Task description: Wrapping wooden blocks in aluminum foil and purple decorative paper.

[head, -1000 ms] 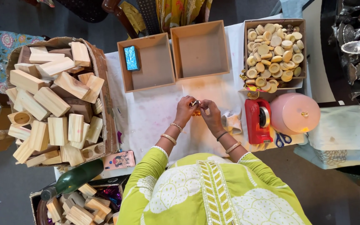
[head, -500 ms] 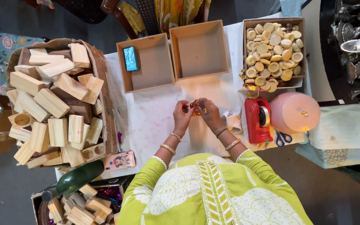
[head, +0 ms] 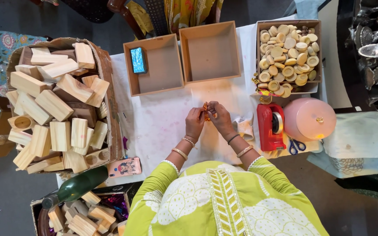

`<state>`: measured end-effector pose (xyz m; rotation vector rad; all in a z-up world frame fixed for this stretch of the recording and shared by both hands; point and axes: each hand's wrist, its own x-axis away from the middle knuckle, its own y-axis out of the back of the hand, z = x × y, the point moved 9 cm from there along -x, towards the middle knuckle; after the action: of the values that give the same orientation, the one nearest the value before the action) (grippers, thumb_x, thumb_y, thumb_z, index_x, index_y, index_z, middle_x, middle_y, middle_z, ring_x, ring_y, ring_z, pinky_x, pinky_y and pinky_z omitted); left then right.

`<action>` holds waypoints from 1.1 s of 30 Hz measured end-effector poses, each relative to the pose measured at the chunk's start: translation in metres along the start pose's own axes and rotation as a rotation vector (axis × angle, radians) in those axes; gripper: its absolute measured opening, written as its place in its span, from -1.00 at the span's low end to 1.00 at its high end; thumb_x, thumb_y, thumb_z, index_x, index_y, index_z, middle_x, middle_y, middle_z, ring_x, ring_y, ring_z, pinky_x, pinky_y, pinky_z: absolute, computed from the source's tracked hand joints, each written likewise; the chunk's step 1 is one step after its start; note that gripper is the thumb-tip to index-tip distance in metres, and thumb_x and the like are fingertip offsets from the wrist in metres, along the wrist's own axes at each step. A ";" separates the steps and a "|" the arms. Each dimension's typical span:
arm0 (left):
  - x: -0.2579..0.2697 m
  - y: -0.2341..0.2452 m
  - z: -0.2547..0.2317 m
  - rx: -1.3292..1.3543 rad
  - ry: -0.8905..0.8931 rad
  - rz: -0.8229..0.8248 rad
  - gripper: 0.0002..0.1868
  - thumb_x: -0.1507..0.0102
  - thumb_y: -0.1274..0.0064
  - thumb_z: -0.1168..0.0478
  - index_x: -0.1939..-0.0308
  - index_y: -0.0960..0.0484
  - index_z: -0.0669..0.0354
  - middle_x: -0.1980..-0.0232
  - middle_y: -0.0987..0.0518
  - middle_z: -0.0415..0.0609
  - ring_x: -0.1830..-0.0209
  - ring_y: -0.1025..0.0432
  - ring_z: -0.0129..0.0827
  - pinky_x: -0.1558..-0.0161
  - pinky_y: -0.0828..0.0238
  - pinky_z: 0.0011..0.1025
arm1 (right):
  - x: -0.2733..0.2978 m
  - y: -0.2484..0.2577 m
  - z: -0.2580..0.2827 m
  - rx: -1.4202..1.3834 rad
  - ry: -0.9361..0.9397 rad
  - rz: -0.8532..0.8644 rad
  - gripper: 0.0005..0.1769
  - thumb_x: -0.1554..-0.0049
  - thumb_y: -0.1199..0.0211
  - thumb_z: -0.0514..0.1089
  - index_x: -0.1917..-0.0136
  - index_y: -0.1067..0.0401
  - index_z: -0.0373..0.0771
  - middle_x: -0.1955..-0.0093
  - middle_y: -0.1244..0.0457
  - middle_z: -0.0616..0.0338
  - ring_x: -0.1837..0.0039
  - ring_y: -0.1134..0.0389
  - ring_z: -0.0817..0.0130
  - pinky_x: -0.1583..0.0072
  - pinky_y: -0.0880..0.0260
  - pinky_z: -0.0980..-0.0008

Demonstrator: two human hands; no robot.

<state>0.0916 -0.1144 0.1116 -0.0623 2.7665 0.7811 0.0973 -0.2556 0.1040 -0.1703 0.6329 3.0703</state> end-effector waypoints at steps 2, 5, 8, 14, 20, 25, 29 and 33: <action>0.000 0.000 -0.005 -0.027 -0.063 0.021 -0.82 -0.23 -0.16 0.43 0.09 -0.59 0.25 0.18 -0.58 0.06 0.17 -0.49 -0.09 0.12 -0.50 -0.26 | 0.001 0.000 0.000 0.007 -0.002 0.001 -0.55 -0.08 -0.30 -0.44 -0.22 -0.31 -0.26 0.00 -0.34 0.12 0.02 -0.44 0.35 -0.07 -0.51 0.39; 0.003 -0.003 -0.008 -0.083 -0.160 0.065 -0.79 -0.23 -0.15 0.43 0.05 -0.59 0.25 0.15 -0.58 0.05 0.12 -0.48 -0.07 0.08 -0.50 -0.24 | 0.001 0.001 0.001 0.004 -0.002 0.004 -0.54 -0.08 -0.30 -0.44 -0.23 -0.32 -0.25 0.00 -0.34 0.12 0.03 -0.43 0.35 -0.06 -0.51 0.38; 0.005 -0.007 -0.009 -0.133 -0.205 0.094 -0.76 -0.24 -0.15 0.41 0.01 -0.59 0.25 0.13 -0.57 0.05 0.11 -0.48 -0.08 0.07 -0.50 -0.25 | 0.001 0.001 0.004 -0.008 0.007 0.000 -0.56 -0.09 -0.28 -0.45 -0.22 -0.31 -0.25 -0.01 -0.34 0.13 0.04 -0.43 0.34 -0.06 -0.50 0.38; 0.006 -0.009 -0.011 -0.180 -0.253 0.122 -0.72 -0.23 -0.16 0.41 -0.02 -0.58 0.26 0.11 -0.56 0.05 0.11 -0.46 -0.09 0.04 -0.49 -0.27 | -0.001 0.002 0.005 0.055 0.031 -0.014 -0.61 -0.10 -0.28 -0.43 -0.19 -0.33 -0.26 -0.06 -0.30 0.15 0.05 -0.43 0.35 -0.05 -0.49 0.38; 0.010 -0.016 -0.020 -0.343 -0.401 0.269 -0.57 -0.15 -0.09 0.47 -0.12 -0.53 0.42 0.01 -0.53 0.08 0.04 -0.41 -0.10 -0.03 -0.47 -0.30 | -0.008 0.005 0.001 -0.008 0.012 -0.012 -0.63 -0.15 -0.21 -0.39 -0.24 -0.35 -0.26 -0.17 -0.23 0.15 0.01 -0.43 0.37 -0.06 -0.50 0.40; 0.015 -0.018 -0.023 -0.386 -0.477 0.313 -0.52 -0.14 -0.05 0.49 -0.16 -0.52 0.53 -0.02 -0.50 0.11 -0.02 -0.37 -0.09 -0.10 -0.44 -0.32 | -0.020 0.005 -0.002 0.008 -0.113 0.005 -0.68 -0.14 -0.29 -0.30 -0.19 -0.48 -0.26 -0.13 -0.19 0.14 0.10 -0.41 0.39 0.03 -0.46 0.41; 0.014 -0.015 -0.025 -0.394 -0.491 0.298 -0.54 -0.12 -0.04 0.49 -0.13 -0.55 0.53 -0.03 -0.51 0.11 -0.04 -0.35 -0.08 -0.13 -0.42 -0.32 | -0.018 -0.005 -0.029 -0.004 -0.138 0.048 -0.83 -0.14 -0.34 -0.31 -0.05 -0.54 -0.33 -0.03 -0.24 0.17 0.11 -0.38 0.39 0.02 -0.45 0.43; 0.015 -0.016 -0.026 -0.442 -0.508 0.287 -0.59 -0.13 -0.04 0.49 -0.08 -0.59 0.48 -0.03 -0.51 0.09 -0.03 -0.35 -0.09 -0.12 -0.42 -0.32 | -0.010 -0.004 -0.029 -0.136 -0.021 0.016 -0.85 -0.14 -0.31 -0.41 -0.01 -0.52 -0.36 -0.02 -0.26 0.18 0.03 -0.41 0.43 -0.02 -0.48 0.45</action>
<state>0.0724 -0.1409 0.1209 0.3991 2.1110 1.2663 0.1106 -0.2636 0.0772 -0.1338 0.4273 3.1261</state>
